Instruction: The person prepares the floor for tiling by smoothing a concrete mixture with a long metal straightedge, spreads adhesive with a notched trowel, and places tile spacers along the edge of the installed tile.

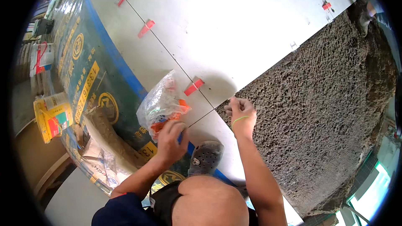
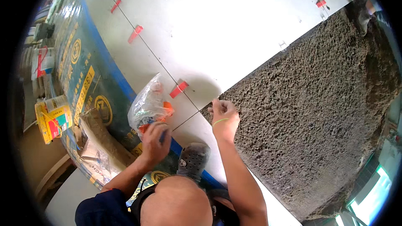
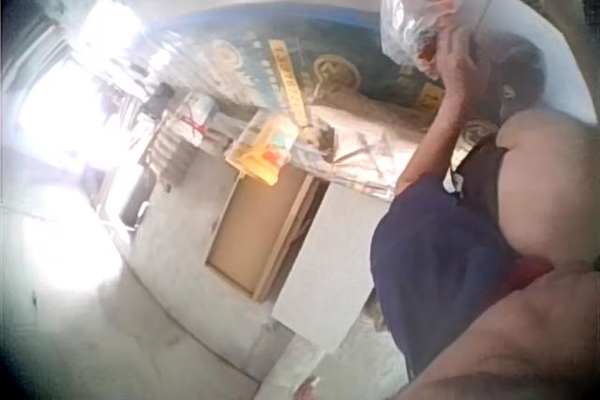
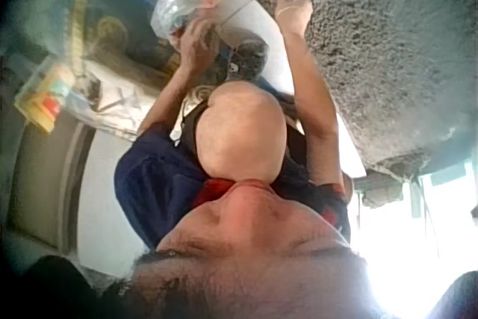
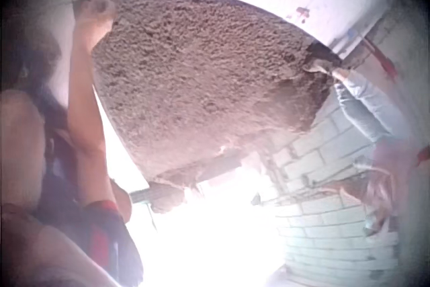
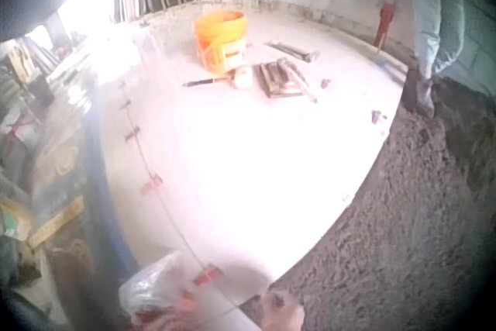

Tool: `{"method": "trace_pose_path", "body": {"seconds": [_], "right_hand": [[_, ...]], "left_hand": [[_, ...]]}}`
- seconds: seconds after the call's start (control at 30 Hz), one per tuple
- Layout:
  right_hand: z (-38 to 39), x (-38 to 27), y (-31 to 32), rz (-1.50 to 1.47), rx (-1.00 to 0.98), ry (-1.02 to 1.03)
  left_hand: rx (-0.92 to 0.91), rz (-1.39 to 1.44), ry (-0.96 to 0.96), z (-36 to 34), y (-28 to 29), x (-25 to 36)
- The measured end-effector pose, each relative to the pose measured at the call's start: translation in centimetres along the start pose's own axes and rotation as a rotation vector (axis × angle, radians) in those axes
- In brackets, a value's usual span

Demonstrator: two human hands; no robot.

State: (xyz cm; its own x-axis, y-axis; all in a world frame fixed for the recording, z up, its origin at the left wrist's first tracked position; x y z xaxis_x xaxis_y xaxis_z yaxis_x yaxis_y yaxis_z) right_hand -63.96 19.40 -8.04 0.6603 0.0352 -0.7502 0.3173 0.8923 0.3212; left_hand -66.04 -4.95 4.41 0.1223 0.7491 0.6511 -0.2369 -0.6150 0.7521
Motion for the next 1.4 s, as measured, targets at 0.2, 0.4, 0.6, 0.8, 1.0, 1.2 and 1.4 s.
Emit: {"method": "trace_pose_path", "body": {"seconds": [0.2, 0.4, 0.6, 0.8, 1.0, 1.2, 1.4], "right_hand": [[5.1, 2.0, 1.9, -0.208, -0.051, 0.003], [7.6, 4.0, 5.0, -0.300, -0.035, 0.065], [8.8, 5.6, 5.8, -0.355, -0.034, 0.092], [9.4, 6.5, 5.4, -0.373, -0.078, 0.105], [9.6, 5.5, 4.4, -0.338, -0.139, 0.098], [11.4, -1.3, 2.7, -0.160, -0.243, 0.422], [13.2, -2.9, 2.7, 0.196, -0.239, 0.617]], "left_hand": [[-0.275, -0.558, 0.262, 0.4, -0.8, -7.6], [-0.333, -0.533, 0.247, 0.3, -3.0, -11.0], [-0.146, -0.493, 0.125, -2.3, 0.1, -11.0], [0.027, -0.493, -0.018, -2.6, 3.0, -6.1], [-0.095, 0.025, 0.375, -1.0, 3.1, -5.5], [-0.605, 1.114, 0.728, 1.3, -6.1, -2.1], [-0.941, 1.118, 0.843, 6.4, -12.4, 0.8]]}}
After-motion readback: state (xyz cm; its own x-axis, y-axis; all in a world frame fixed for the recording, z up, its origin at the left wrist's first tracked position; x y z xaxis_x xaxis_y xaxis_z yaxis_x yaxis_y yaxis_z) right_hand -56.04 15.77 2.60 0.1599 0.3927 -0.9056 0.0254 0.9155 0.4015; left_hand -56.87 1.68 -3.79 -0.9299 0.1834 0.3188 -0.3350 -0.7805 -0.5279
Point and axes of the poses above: each hand's wrist, its own z-axis away from the middle knuckle, its own y-axis out of the back of the hand, x = y × z, the point moved 10 cm from there along -z, towards the middle knuckle, and after that the axes turned 6 degrees about y, right-handed, at the moved point
